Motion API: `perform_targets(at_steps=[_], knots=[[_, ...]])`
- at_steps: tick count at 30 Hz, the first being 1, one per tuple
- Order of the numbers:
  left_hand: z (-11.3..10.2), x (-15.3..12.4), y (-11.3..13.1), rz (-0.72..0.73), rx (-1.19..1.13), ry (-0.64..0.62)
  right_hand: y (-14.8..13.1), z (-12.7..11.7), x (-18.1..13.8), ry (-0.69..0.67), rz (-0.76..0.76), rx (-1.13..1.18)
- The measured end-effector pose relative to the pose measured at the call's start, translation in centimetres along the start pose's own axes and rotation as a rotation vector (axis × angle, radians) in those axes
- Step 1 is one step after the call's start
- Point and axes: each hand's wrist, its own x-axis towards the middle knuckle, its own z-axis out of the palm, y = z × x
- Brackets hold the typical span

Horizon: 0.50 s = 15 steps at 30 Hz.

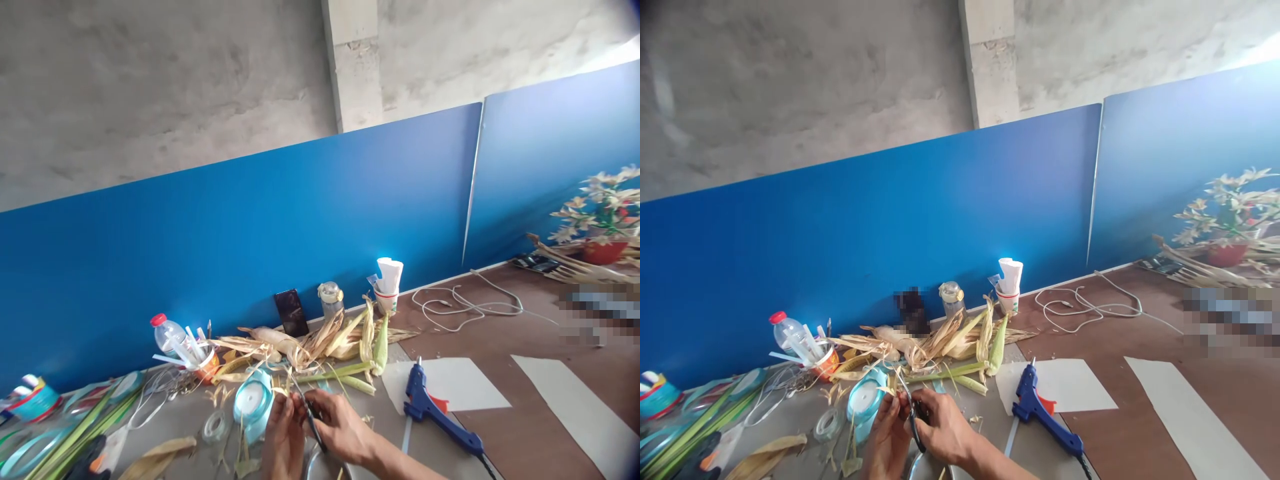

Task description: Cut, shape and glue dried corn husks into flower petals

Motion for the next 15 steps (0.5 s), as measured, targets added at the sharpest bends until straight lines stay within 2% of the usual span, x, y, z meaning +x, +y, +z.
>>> perform_targets(at_steps=[9,15], knots=[[0.49,-0.56,-0.26,0.012,0.075,-0.004,0.06,0.12,0.11,0.016,-0.024,0.010],[0.32,-0.56,-0.21,0.007,0.026,-0.020,0.00,0.36,0.01,0.027,-0.004,-0.013]])
